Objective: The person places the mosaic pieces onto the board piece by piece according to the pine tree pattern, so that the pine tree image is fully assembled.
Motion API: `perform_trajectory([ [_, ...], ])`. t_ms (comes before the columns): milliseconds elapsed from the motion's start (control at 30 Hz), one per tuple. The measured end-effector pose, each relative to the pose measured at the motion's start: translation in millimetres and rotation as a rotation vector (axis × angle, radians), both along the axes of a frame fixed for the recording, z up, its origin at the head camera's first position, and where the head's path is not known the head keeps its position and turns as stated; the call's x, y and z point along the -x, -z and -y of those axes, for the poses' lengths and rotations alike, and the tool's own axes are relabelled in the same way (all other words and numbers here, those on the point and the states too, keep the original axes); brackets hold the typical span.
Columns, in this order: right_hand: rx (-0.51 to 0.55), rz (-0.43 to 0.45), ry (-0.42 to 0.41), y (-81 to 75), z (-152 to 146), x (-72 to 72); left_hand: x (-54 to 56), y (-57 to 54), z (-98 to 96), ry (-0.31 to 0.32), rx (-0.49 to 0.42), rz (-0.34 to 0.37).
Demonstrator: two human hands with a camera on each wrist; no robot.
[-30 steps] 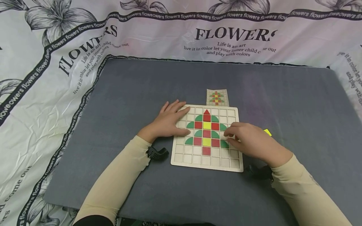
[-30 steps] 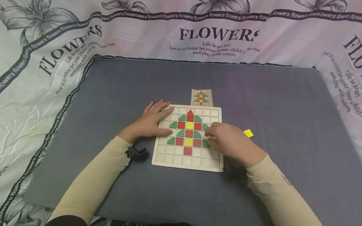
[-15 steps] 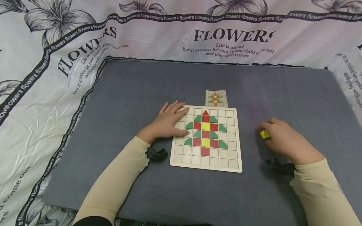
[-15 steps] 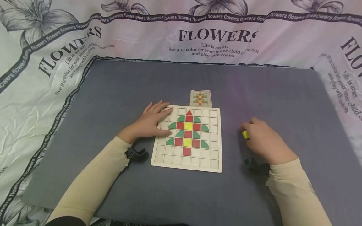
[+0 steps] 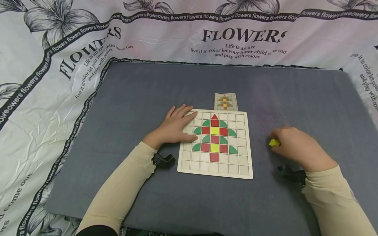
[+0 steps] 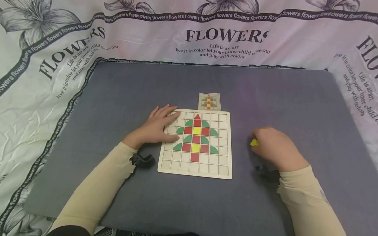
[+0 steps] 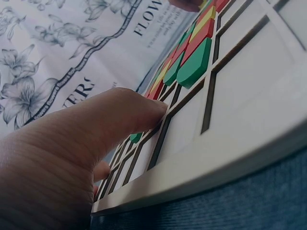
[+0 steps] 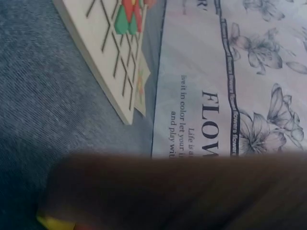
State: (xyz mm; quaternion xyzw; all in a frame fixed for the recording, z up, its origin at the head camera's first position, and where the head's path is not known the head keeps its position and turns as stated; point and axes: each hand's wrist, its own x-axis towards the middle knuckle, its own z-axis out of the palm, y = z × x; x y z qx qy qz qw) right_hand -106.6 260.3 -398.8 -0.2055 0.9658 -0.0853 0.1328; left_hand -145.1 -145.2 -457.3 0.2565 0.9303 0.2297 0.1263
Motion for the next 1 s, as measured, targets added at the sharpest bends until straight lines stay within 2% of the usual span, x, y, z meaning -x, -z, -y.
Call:
perform_trajectory([
  [200, 0.018, -0.002, 0.015, -0.8, 18.2, -7.5, -0.2, 0.3, 0.2, -0.001, 0.004, -0.001],
  [433, 0.04, -0.061, -0.061, -7.7, 42.9, -22.9, 0.7, 1.9, 1.4, 0.004, -0.003, -0.004],
  [700, 0.052, -0.173, -0.234, -13.1, 73.8, -39.9, 1.0, -0.5, 0.9, 0.012, -0.004, -0.006],
  [1000, 0.111, -0.247, -0.477, 2.1, 115.7, -53.4, 0.6, -0.8, 0.2, 0.011, -0.005, -0.002],
])
